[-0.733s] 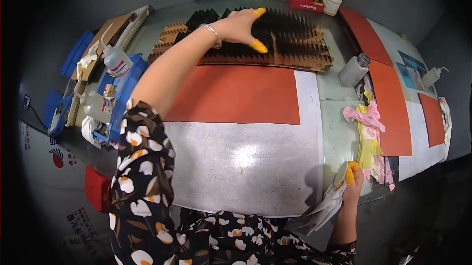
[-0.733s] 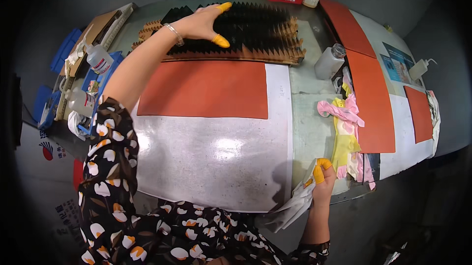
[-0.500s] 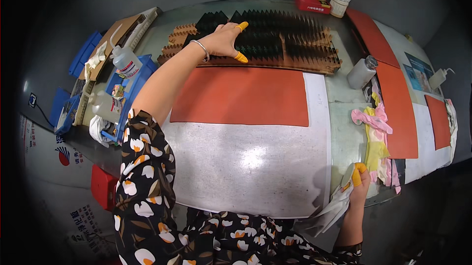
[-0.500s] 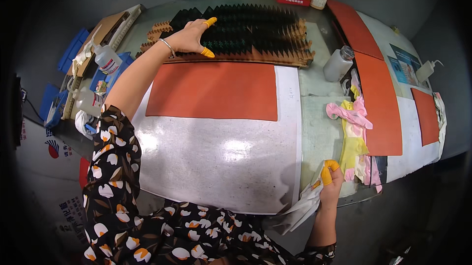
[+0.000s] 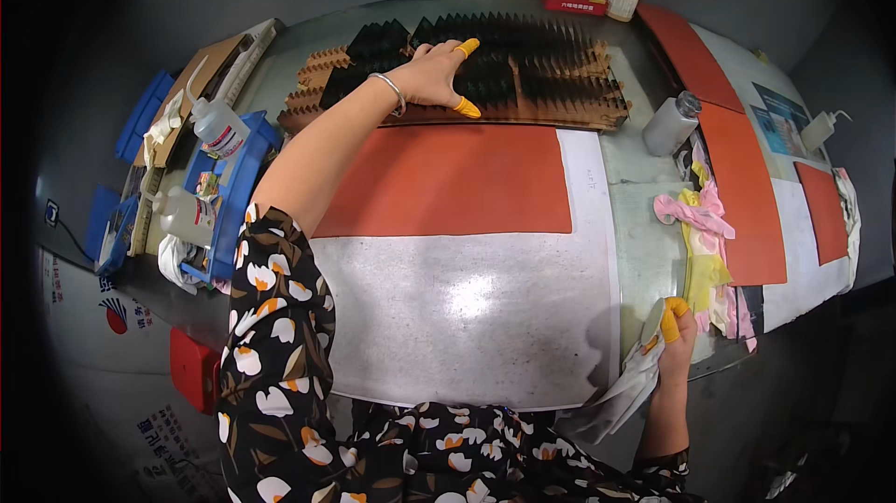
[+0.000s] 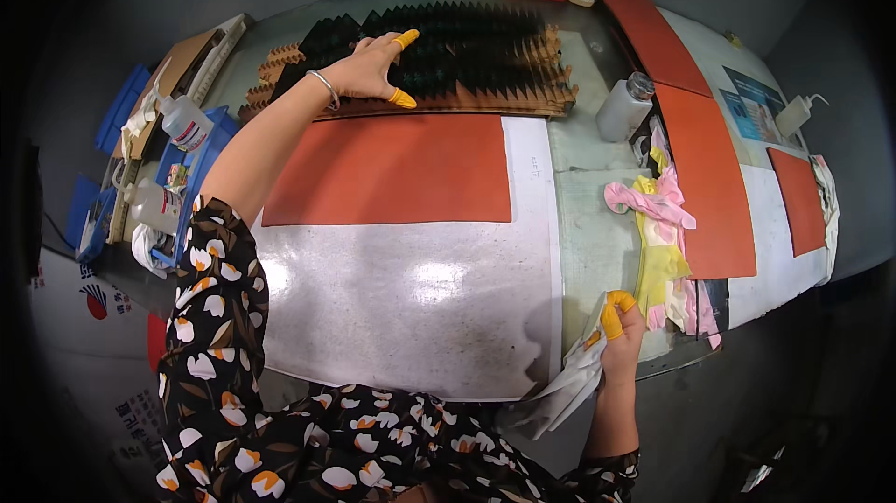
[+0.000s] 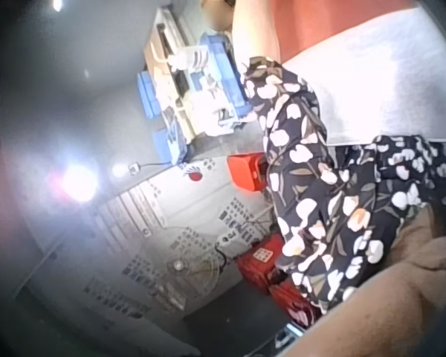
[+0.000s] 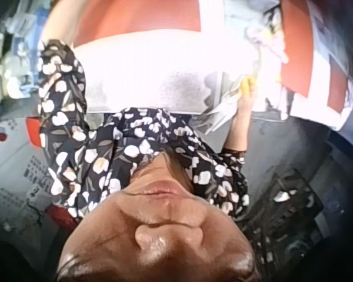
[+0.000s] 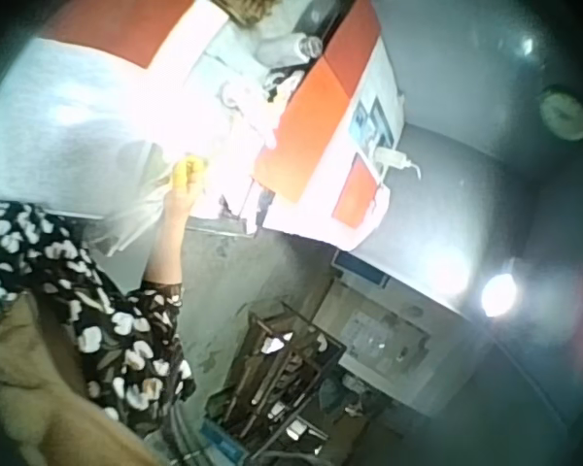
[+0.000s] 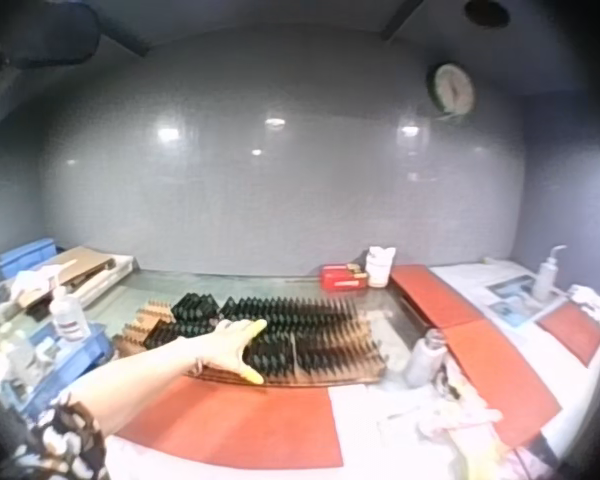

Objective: Cleaning and wiping small rectangular glass plates using a cloth and cleaning solution at a workbench.

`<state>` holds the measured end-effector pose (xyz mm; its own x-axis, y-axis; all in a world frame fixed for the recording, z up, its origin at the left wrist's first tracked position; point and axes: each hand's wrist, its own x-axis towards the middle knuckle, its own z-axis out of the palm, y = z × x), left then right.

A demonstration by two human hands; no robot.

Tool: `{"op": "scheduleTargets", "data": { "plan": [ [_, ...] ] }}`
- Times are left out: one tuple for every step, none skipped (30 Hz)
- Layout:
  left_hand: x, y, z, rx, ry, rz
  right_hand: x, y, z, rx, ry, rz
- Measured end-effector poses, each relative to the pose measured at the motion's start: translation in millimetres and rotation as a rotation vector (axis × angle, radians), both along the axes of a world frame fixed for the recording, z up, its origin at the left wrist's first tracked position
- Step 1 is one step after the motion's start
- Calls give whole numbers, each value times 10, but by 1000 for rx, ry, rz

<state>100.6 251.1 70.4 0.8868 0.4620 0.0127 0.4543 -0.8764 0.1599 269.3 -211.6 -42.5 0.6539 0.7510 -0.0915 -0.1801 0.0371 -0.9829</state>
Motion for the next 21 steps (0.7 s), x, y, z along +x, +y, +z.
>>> {"op": "scheduleTargets", "data": {
  "plan": [
    [22, -23, 6, 2, 2, -1, 0, -2, -2, 2, 1, 14],
    [48, -43, 10, 2, -6, 6, 3, -4, -8, 4, 3, 12],
    [67, -58, 14, 1, -13, 14, 9, -10, -17, 0, 16, 4],
    [81, -55, 26, 1, -10, 14, 15, -16, -26, -3, 28, -4],
    [97, -44, 44, -16, 27, 33, 22, -21, -36, -3, 31, -4],
    [122, -43, 60, -34, 63, 48, 32, -28, -45, 6, 26, 9],
    [136, -48, 74, -36, 65, 45, 38, -33, -52, 15, 22, 21],
    [147, -54, 91, -33, 85, 38, 37, -37, -51, 13, 23, 18],
    [133, -53, 112, -27, 107, 38, 36, -23, -42, 10, 25, 24],
    [121, -31, 77, -26, 109, 40, 32, -12, -32, 7, 26, 30],
    [109, 5, 6, -23, 47, 6, 24, -8, -19, 8, 28, 33],
    [107, 18, -16, -20, -16, -32, 15, -6, -3, -9, 21, 21],
    [107, 43, -19, -18, -16, -31, 12, -1, 4, -27, 14, 10],
    [106, 65, -19, -50, -15, -13, 18, 8, -6, -25, 13, 11],
    [109, 62, -19, -84, -12, 3, 26, 1, -21, -17, 13, 14],
    [108, 56, -15, -85, -12, 2, 30, -6, -28, -9, 13, 17],
    [105, 48, -5, -73, 10, 13, 29, -14, -22, -9, 13, 16],
    [95, 48, 13, -57, 32, 26, 27, -9, -16, -7, 11, 23],
    [90, 68, 1, -55, 32, 26, 25, -4, -11, -5, 9, 31],
    [89, 100, -32, -58, 56, 44, 22, -2, -11, -2, 8, 31],
    [100, 99, -33, -62, 80, 60, 20, -7, -12, -4, 6, 28]
  ]
}}
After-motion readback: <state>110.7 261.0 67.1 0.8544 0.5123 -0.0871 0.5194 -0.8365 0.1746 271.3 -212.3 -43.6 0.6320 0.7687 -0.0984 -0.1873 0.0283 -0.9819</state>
